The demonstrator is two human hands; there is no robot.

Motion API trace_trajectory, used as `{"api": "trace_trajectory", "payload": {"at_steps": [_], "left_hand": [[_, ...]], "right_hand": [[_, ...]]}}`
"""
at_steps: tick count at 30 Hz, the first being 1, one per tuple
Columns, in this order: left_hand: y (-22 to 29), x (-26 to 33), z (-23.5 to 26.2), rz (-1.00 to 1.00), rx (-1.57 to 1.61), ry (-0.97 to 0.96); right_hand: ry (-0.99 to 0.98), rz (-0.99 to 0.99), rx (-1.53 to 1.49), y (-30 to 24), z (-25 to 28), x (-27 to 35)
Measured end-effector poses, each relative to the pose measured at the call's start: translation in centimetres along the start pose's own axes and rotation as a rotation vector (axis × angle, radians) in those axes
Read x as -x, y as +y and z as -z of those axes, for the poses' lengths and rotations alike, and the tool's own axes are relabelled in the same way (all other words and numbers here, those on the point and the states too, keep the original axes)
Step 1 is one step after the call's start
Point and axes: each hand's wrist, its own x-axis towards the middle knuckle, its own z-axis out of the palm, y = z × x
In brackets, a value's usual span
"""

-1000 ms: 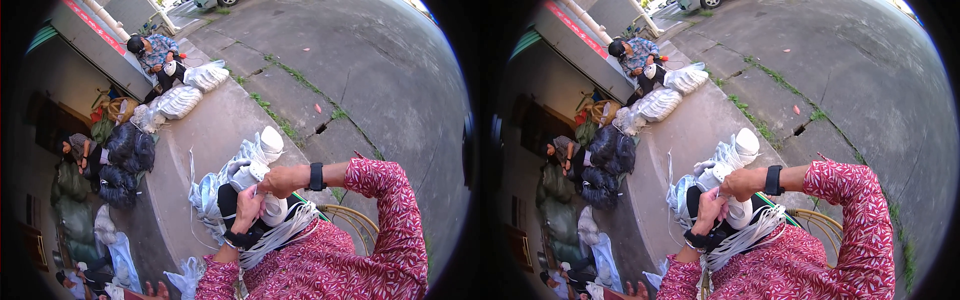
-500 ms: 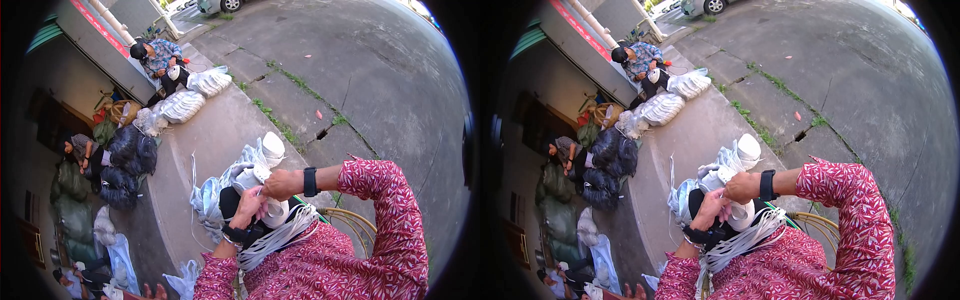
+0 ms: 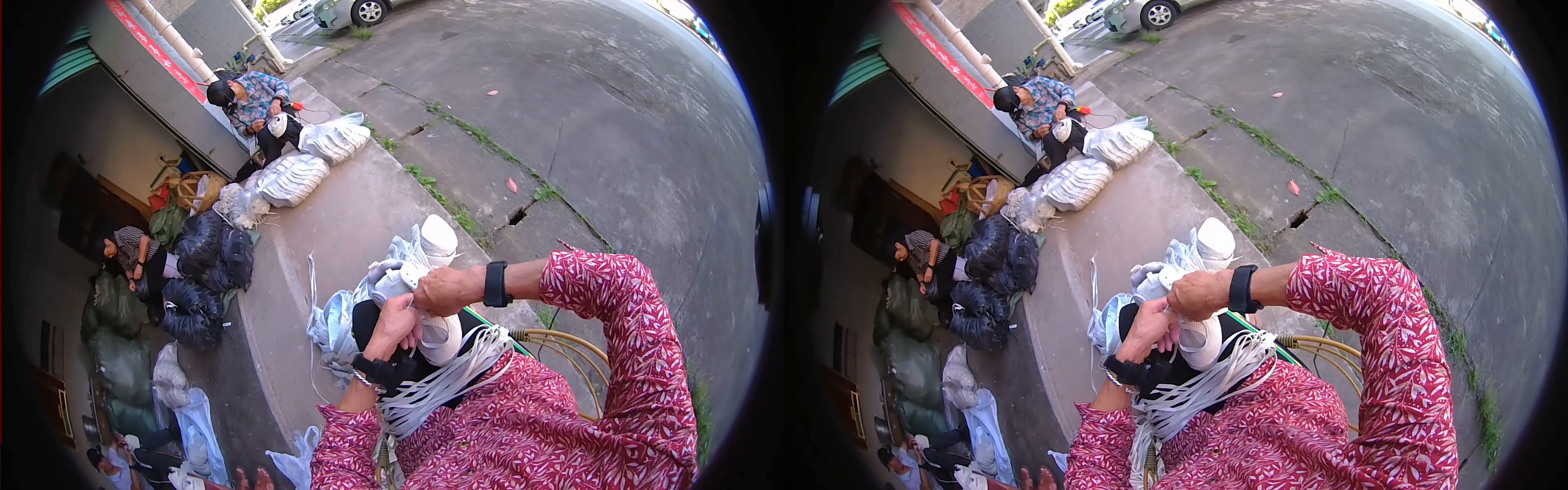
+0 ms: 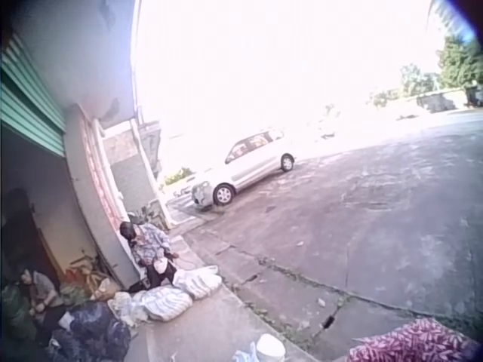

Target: Lacing and preparing white athletic shoes for manufacturing.

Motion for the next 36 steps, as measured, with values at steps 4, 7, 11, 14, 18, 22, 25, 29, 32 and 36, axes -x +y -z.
{"api": "trace_trajectory", "payload": {"at_steps": [4, 7, 11, 14, 18, 22, 25, 29, 32, 36], "left_hand": [[0.4, -0.2, 0.0, 0.038, 0.14, -0.077], [0.0, 0.1, -0.1, 0.028, 0.001, -0.097], [1.0, 0.3, 0.4, 0.034, -0.129, -0.159], [0.5, -0.3, 0.2, 0.03, -0.192, -0.145], [-0.2, -0.6, 0.0, -0.006, -0.106, -0.111], [-0.8, -0.6, -0.4, -0.039, 0.05, -0.038], [-1.0, -0.9, -0.6, -0.034, 0.134, -0.022], [-0.8, -1.1, -0.5, -0.021, 0.051, -0.045], [-1.3, -1.5, -0.4, -0.021, -0.057, -0.043], [-1.6, -0.5, -1.4, -0.108, 0.08, 0.037]], "right_hand": [[-0.066, 0.066, -0.077, 1.4, -0.8, -0.4], [-0.053, 0.054, -0.043, 0.5, -0.4, -0.5], [-0.025, 0.013, -0.019, -0.6, 0.4, 0.3], [0.04, -0.009, 0.024, -0.3, -0.7, 0.2], [0.118, -0.009, 0.087, -0.4, -1.0, 0.6], [0.133, -0.049, 0.102, -0.5, -1.2, 0.8], [0.11, -0.067, 0.143, -0.7, -1.0, 0.9], [0.112, -0.048, 0.149, -0.4, -1.7, 0.8], [0.148, -0.037, 0.156, -0.4, -2.0, 0.7], [0.208, -0.148, 0.17, -0.9, -2.0, 1.3]]}}
